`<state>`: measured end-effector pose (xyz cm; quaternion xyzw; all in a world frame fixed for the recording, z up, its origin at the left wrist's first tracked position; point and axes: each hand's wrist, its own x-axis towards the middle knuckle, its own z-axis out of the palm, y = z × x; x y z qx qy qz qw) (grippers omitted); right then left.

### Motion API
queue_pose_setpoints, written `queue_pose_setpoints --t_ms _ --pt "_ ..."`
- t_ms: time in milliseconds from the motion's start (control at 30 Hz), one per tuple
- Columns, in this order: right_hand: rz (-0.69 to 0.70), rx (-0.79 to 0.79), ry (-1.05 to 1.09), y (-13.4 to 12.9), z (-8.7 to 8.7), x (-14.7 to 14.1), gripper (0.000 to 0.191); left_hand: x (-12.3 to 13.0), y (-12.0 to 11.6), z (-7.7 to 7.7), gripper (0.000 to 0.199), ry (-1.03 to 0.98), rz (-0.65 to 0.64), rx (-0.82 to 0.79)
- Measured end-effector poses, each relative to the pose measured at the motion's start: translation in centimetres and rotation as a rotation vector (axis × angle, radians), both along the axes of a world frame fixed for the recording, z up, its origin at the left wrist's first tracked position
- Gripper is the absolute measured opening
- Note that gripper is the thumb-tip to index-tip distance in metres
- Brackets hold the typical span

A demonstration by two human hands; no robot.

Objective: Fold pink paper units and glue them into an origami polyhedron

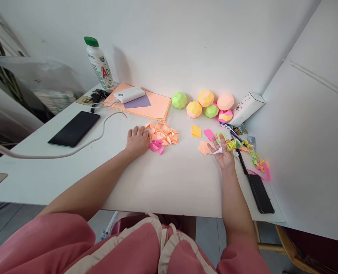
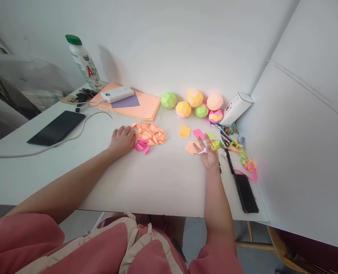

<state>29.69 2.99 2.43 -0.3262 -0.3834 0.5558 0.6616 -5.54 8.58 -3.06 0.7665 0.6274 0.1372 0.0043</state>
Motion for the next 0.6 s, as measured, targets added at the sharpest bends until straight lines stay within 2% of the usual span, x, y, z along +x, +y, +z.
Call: queue_pose_setpoints --t_ms 200,600 --pt "-0.014 -0.004 0.059 0.18 -0.16 0.03 0.013 0.01 0.05 -0.18 0.048 0.001 0.001 0.014" --pt "-0.029 -0.052 0.050 0.18 -0.46 0.26 0.031 -0.14 0.15 -0.47 0.047 -0.009 0.000 0.005"
